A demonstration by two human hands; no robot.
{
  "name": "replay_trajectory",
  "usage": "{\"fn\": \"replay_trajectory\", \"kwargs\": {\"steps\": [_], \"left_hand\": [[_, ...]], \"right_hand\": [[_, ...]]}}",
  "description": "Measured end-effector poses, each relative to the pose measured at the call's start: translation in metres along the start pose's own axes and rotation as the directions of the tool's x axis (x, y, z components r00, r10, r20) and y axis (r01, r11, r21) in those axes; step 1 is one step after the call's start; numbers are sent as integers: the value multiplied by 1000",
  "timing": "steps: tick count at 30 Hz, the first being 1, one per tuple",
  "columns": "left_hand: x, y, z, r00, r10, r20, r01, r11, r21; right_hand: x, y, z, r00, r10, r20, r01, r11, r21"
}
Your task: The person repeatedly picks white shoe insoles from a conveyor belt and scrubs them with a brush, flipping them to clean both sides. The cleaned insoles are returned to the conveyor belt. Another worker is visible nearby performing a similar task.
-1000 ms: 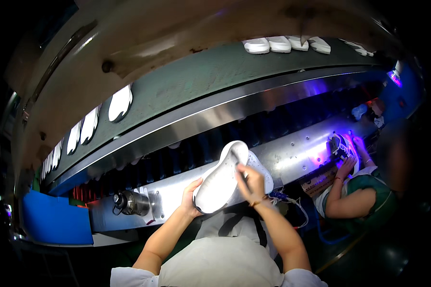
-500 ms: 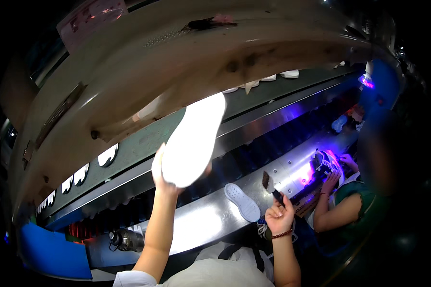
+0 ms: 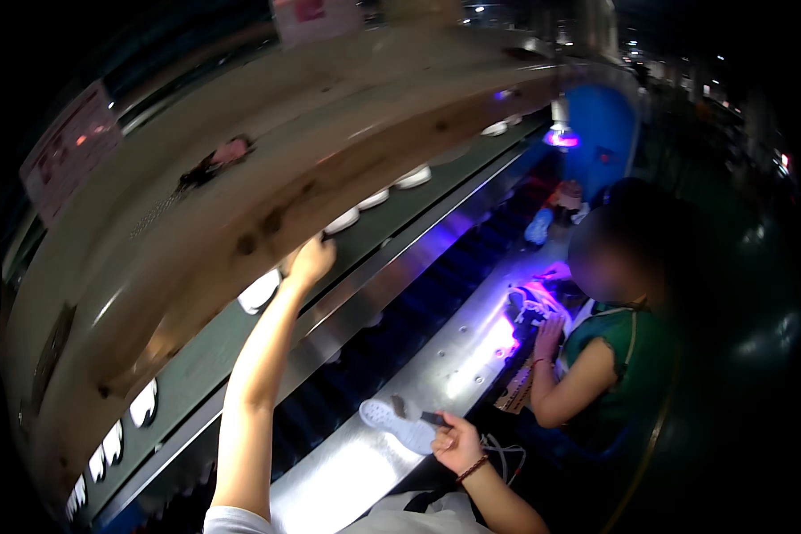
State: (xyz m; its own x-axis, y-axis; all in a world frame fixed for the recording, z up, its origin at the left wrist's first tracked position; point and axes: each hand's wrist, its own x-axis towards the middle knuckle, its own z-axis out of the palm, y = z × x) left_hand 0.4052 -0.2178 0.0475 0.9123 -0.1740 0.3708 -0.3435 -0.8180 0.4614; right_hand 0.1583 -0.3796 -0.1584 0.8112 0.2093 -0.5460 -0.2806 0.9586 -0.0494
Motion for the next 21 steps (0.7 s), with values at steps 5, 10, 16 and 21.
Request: {"fn": "replay_trajectory", "kwargs": {"steps": [5,10,16,21], "left_hand": [[42,-53,27,968,233,96,-247,804,541],[29,-74,45,917,395,51,-348,733,584],[-50,-46,28,919,352,-179,-335,935,118],[-136,-47,51,631,-173,-756,-300,844,-444]], "right_hand": [[-1,-1,-6,1000,9,-23,-9,1000,-5],[-1,-12,-13,998,-52,-33,52,999,-13],[15,-5,-27,986,-79,-150,73,996,-42],[17,12,-14,989,-53,-135,42,995,-85]]}}
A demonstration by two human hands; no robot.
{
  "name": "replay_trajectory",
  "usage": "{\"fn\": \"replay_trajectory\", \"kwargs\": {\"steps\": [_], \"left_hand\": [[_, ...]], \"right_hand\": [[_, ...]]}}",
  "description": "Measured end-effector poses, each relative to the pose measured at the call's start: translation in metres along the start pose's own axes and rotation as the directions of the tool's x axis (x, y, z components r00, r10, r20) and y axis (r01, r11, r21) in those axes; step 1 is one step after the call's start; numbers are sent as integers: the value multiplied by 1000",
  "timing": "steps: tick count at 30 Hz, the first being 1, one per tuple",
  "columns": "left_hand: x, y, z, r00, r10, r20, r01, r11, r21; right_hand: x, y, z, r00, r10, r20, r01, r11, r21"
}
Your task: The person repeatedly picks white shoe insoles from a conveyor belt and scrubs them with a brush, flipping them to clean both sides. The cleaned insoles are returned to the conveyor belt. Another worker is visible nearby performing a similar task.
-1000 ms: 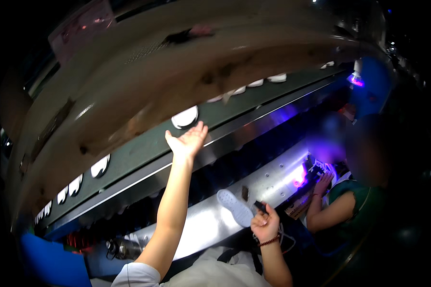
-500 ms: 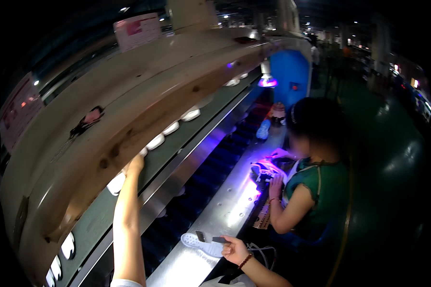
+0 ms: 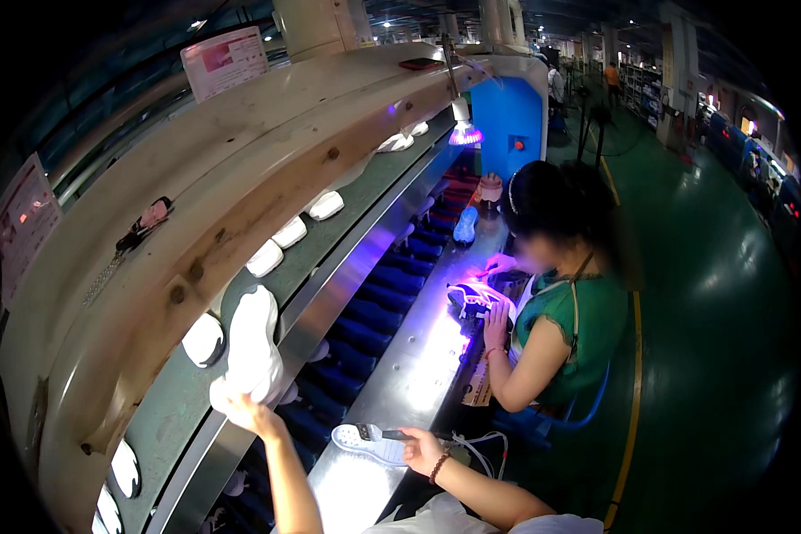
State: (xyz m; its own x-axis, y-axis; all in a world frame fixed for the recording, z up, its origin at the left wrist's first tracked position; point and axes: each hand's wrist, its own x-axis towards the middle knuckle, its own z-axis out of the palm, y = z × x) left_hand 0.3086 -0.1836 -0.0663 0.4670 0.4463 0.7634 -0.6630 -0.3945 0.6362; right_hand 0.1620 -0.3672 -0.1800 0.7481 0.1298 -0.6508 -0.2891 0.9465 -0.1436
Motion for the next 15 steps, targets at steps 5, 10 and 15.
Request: {"fn": "replay_trajectory", "kwargs": {"steps": [5,10,15], "left_hand": [[-29,19,-8,648,-713,269,658,346,-668],[-26,-3,-71,450,-525,723,835,-41,-549],[-68,15,-126,592,-250,766,777,-75,-625]], "right_hand": [[-2,5,-2,998,-1,55,2,1000,-14],[-4,2,-7,997,-68,46,71,995,-72],[-6,-1,5,952,-262,155,280,954,-104]]}}
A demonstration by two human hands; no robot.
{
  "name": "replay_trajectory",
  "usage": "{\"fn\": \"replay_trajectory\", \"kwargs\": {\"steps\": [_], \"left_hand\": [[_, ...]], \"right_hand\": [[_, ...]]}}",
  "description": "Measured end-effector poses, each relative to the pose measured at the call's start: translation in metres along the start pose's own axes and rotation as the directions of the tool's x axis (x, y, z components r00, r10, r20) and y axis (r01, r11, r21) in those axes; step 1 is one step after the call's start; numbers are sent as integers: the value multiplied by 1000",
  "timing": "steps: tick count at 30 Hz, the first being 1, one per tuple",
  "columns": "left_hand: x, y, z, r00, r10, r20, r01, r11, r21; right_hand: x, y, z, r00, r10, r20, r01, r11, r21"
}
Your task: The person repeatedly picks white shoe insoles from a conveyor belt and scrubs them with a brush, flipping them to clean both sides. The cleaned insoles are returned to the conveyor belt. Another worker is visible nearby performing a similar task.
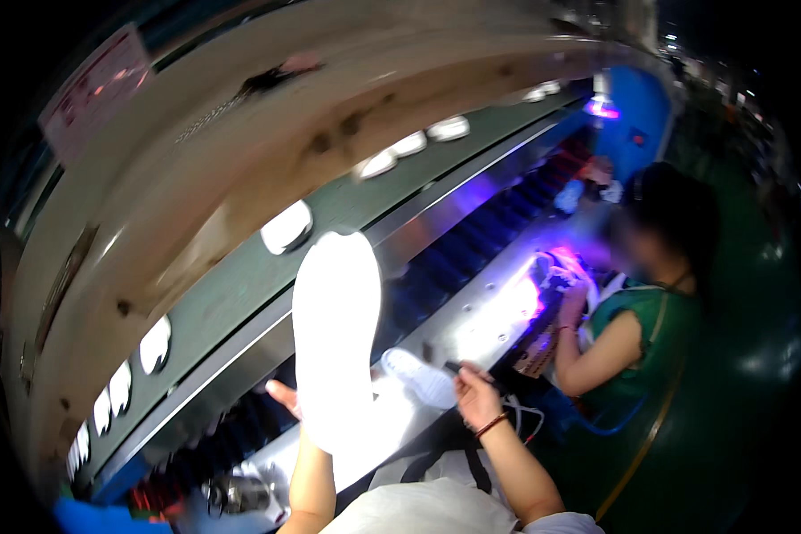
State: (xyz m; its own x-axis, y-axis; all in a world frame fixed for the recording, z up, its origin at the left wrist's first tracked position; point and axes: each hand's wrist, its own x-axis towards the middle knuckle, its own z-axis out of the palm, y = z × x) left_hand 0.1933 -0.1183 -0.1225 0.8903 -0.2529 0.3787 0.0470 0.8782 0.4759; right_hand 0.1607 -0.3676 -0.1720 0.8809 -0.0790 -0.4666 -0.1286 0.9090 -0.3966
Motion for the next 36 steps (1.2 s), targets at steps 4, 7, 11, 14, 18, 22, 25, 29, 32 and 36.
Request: {"fn": "replay_trajectory", "kwargs": {"steps": [4,7,11,14,18,22,25,29,32,36], "left_hand": [[-44,3,28,877,-372,-305,366,927,-79],[-60,10,42,749,-483,-453,491,864,-109],[-63,14,39,861,-309,-404,265,950,-162],[-64,8,41,822,-280,-497,245,960,-136],[-71,-5,34,784,-142,-604,97,990,-107],[-81,-11,32,783,-92,-615,86,996,-40],[-80,-19,32,717,-59,-695,109,994,28],[-78,-21,28,658,-9,-753,141,984,112],[-81,-7,25,633,55,-772,54,992,115],[-91,9,26,664,47,-746,23,996,84]], "right_hand": [[8,-19,6,964,-90,248,109,992,-61],[-5,-16,41,858,-39,512,97,992,-86],[-17,8,86,712,146,687,138,930,-341],[-10,38,108,689,298,661,140,840,-525],[12,67,129,732,329,597,83,827,-557],[16,78,148,748,296,593,236,718,-655],[2,87,164,721,238,651,467,527,-710],[-33,96,161,509,192,839,793,275,-544],[-53,82,136,470,338,816,806,212,-552],[-64,43,114,457,675,579,666,171,-726]]}}
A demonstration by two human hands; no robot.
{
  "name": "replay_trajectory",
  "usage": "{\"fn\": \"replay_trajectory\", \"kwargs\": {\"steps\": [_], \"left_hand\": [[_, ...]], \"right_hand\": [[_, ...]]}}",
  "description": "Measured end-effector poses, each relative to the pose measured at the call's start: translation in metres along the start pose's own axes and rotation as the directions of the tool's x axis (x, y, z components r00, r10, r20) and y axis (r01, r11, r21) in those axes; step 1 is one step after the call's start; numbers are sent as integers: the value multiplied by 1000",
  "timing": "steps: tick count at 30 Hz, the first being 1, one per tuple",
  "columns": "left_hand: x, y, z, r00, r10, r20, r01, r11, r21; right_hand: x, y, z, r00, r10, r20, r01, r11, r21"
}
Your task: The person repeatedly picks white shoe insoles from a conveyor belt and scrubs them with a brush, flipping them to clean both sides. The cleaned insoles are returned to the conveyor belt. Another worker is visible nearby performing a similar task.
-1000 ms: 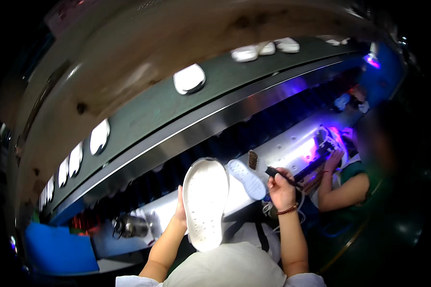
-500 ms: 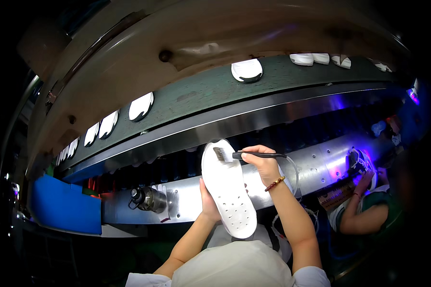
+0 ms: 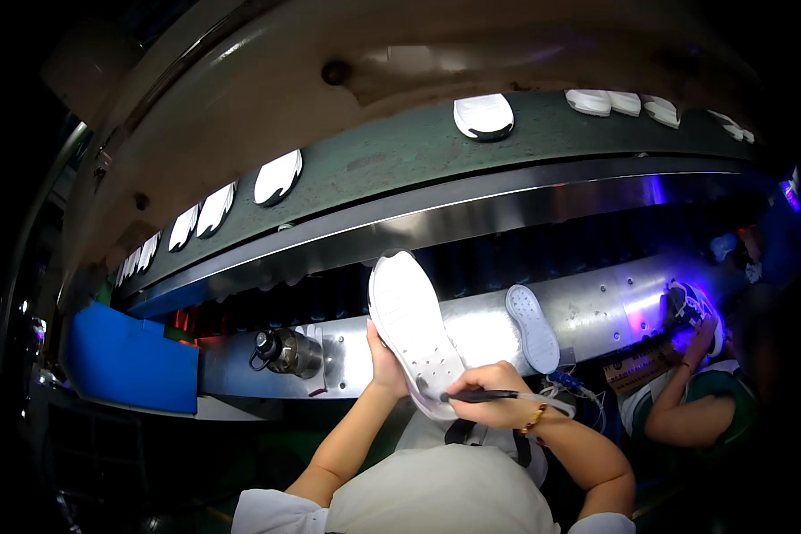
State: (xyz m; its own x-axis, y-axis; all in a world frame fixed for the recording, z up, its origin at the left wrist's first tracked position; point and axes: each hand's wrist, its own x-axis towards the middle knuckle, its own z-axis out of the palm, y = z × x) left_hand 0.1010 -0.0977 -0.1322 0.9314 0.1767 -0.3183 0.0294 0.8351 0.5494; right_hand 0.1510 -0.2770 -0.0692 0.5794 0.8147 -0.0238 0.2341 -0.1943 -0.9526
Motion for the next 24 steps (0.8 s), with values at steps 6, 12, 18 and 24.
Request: {"fn": "replay_trajectory", "kwargs": {"steps": [6,12,18,24], "left_hand": [[-11,-15,19,912,-183,367,222,973,-67],[-9,-13,36,845,-156,512,374,856,-356],[-11,-9,44,911,-215,352,247,968,-48],[-9,-2,49,967,-80,242,91,995,-32]], "right_hand": [[29,-23,-42,942,-94,-321,165,965,202],[27,-30,-32,942,-336,-28,336,929,156],[29,-19,-45,950,-199,-242,251,945,209],[10,-22,-44,920,-390,-39,390,899,199]]}}
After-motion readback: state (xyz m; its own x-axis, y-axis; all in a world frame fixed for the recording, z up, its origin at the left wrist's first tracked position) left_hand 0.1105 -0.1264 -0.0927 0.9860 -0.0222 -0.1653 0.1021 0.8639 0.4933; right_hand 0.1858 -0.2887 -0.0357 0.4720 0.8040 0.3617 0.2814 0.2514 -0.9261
